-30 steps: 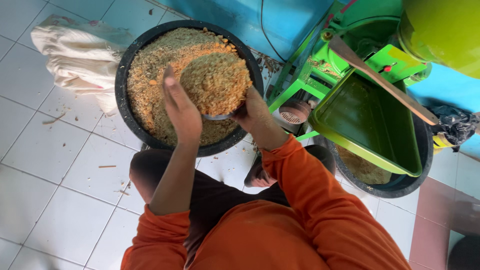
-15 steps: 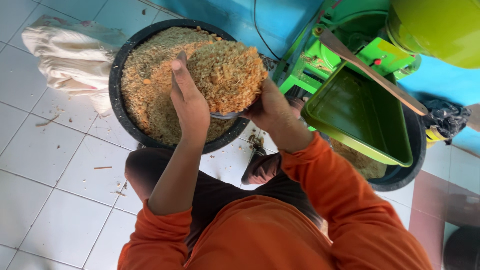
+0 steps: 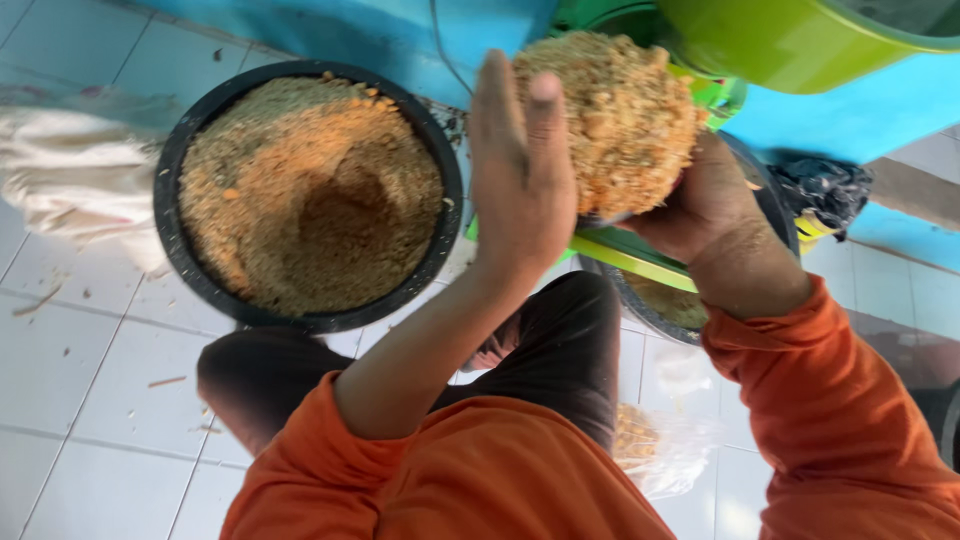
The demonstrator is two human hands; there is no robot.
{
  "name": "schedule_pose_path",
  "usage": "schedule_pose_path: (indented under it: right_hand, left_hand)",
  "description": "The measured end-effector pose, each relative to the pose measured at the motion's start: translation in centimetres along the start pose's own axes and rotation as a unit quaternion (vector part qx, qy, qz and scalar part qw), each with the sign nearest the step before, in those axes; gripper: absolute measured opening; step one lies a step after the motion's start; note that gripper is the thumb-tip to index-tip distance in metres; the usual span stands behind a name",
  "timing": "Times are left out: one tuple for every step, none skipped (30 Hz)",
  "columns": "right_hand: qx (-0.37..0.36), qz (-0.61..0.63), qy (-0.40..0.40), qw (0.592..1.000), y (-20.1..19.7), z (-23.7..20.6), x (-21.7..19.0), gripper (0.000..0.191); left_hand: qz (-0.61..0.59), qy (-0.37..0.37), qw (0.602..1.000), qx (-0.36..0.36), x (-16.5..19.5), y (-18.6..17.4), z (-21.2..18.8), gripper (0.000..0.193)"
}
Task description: The person sits on the floor and scoops crushed material from a large black basin into the hopper of a green grinding machine, using a flat scoop to push the material toward the machine intake. They repeatedly refill the hopper from the basin and scrape leftover material from the hopper as the machine grinds it.
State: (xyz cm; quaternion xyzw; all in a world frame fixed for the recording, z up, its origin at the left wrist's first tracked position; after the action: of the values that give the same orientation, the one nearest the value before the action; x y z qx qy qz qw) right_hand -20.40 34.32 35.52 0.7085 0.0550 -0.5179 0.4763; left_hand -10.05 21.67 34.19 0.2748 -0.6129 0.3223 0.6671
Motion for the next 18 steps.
schedule_pose_path:
  right_hand:
    - [0.012,-0.021,-0.007,1.0,-1.2,-0.5,-0.9,0.048]
    - [0.025,-0.041,-0.014,0.999,-2.6,-0.9,-1.7,0.049]
    - [0.039,-0.062,-0.02,0.997,-4.1,-1.4,-2.4,0.05]
    - [0.066,-0.067,-0.017,0.995,-5.7,-1.7,-2.9,0.049]
    - [0.093,-0.072,-0.015,0.993,-7.3,-1.9,-3.2,0.049]
    - [0.12,-0.075,-0.013,0.99,-8.9,-2.1,-3.3,0.048]
    - [0.103,-0.053,-0.013,0.993,-10.0,-2.2,-3.3,0.048]
    - [0.085,-0.031,-0.014,0.996,-11.0,-2.3,-3.1,0.048]
    - [0.066,-0.01,-0.015,0.998,-11.9,-2.3,-3.1,0.049]
    - [0.078,-0.006,-0.02,0.997,-13.0,-2.4,-2.9,0.048]
    - [0.09,-0.001,-0.024,0.996,-14.0,-2.5,-2.6,0.048]
    - [0.102,0.003,-0.027,0.994,-14.9,-2.5,-2.4,0.048]
    - [0.109,-0.003,-0.027,0.994,-15.6,-2.4,-2.1,0.047]
    - [0.116,-0.009,-0.027,0.993,-16.2,-2.4,-1.8,0.045]
    - [0.124,-0.015,-0.027,0.992,-16.7,-2.2,-1.6,0.044]
    - [0.129,-0.012,-0.023,0.991,-17.1,-2.1,-1.4,0.044]
    - [0.135,-0.009,-0.017,0.991,-17.3,-1.9,-1.2,0.044]
    - [0.14,-0.006,-0.012,0.99,-17.4,-1.7,-1.0,0.043]
  left_hand:
    - [-0.005,0.006,1.0,-0.019,0.0,1.5,-0.1,0.106]
    - [-0.009,0.011,0.999,-0.039,-0.2,3.0,-0.2,0.107]
    - [-0.014,0.015,0.998,-0.059,-0.4,4.4,-0.3,0.108]
    - [-0.024,-0.011,0.997,-0.077,-1.1,5.6,-0.4,0.106]
    - [-0.032,-0.038,0.994,-0.095,-1.8,6.8,-0.4,0.105]
    - [-0.04,-0.065,0.991,-0.113,-2.5,7.9,-0.4,0.103]
    - [-0.057,-0.072,0.989,-0.116,-3.1,8.7,-0.3,0.099]
    - [-0.074,-0.079,0.987,-0.119,-3.8,9.3,-0.2,0.095]
    - [-0.091,-0.085,0.985,-0.12,-4.4,9.9,0.0,0.09]
    - [-0.109,-0.071,0.982,-0.135,-4.8,10.5,0.1,0.084]
    - [-0.127,-0.056,0.979,-0.148,-5.2,11.0,0.2,0.08]
    - [-0.144,-0.042,0.976,-0.161,-5.6,11.4,0.2,0.078]
    - [-0.176,-0.055,0.968,-0.171,-6.1,11.9,0.4,0.078]
    - [-0.207,-0.069,0.959,-0.18,-6.6,12.3,0.6,0.079]
    - [-0.237,-0.083,0.949,-0.19,-7.0,12.7,0.7,0.079]
    - [-0.218,-0.075,0.958,-0.174,-7.3,12.8,1.0,0.079]
    - [-0.198,-0.067,0.965,-0.156,-7.5,12.8,1.3,0.08]
    - [-0.177,-0.059,0.973,-0.138,-7.7,12.8,1.5,0.081]
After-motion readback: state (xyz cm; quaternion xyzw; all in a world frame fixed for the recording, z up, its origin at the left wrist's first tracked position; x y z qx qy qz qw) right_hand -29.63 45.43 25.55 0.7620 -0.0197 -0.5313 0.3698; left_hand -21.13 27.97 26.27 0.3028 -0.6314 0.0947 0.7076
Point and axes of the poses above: each hand's wrist, its own z-axis towards the middle knuckle, its own y-axis out of the palm, x = y × z, the point moved 5 cm from there along z, towards the middle knuckle, and after that the axes turned 14 degrees about -y, right-handed, at the moved point
